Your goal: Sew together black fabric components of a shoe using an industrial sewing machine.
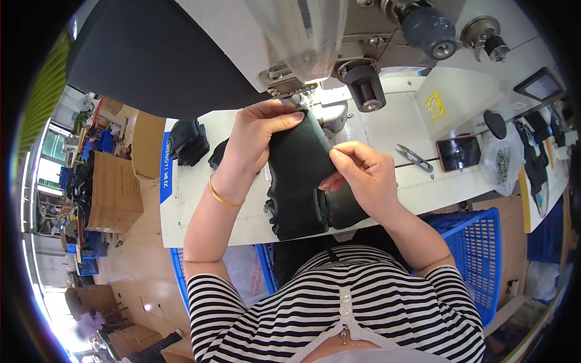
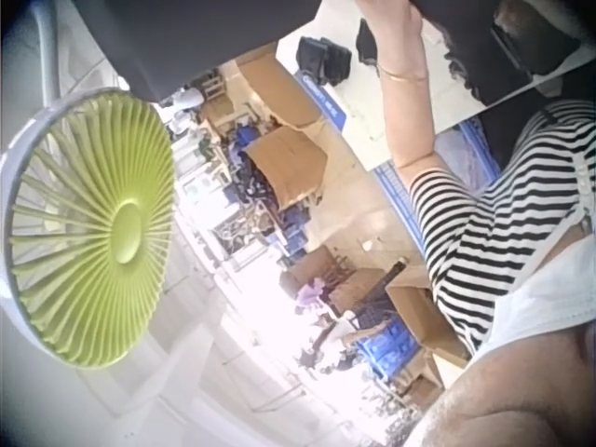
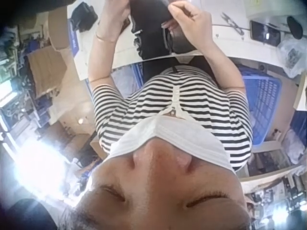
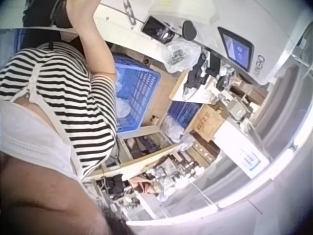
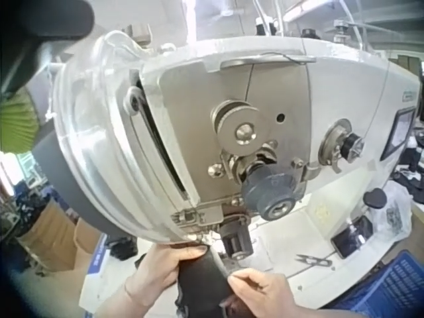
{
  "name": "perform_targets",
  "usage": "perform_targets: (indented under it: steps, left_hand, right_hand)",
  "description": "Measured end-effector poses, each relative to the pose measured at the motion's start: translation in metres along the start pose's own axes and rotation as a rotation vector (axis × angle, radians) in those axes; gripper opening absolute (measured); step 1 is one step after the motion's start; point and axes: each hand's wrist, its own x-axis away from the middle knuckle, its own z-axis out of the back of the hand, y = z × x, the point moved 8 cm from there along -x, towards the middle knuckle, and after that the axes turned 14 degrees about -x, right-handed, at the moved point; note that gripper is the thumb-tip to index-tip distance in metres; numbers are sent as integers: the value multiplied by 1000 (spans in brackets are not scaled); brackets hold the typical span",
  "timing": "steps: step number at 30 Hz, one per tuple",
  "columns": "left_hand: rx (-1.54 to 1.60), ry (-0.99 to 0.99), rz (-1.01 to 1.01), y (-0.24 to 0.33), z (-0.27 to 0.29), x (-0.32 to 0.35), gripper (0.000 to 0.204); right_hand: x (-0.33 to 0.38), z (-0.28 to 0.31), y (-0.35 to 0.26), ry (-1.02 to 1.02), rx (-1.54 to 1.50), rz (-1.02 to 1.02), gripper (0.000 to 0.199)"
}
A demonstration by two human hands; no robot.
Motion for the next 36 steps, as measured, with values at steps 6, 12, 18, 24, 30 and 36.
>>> perform_targets:
  steps: [6, 12, 18, 24, 30, 36]
  left_hand:
    - [-8, 22, 62, 3, -2, -4, 7]
    - [5, 4, 55, 0, 0, -6, 8]
    - [13, -8, 87, -1, 1, -8, 8]
    - [5, -26, 84, -3, 2, -11, 6]
    - [-27, 47, 61, -1, 11, -18, 8]
    - [1, 1, 46, 1, 0, -7, 6]
  right_hand:
    - [-5, 3, 0, 1, -30, -4, 19]
    - [-4, 2, 3, 11, -43, 11, 21]
    - [-3, 1, 6, 13, -14, 25, 21]
    - [-2, -1, 4, 12, -6, 30, 20]
    - [-9, -5, 3, -2, -9, 51, 19]
    - [3, -3, 1, 0, 2, 34, 19]
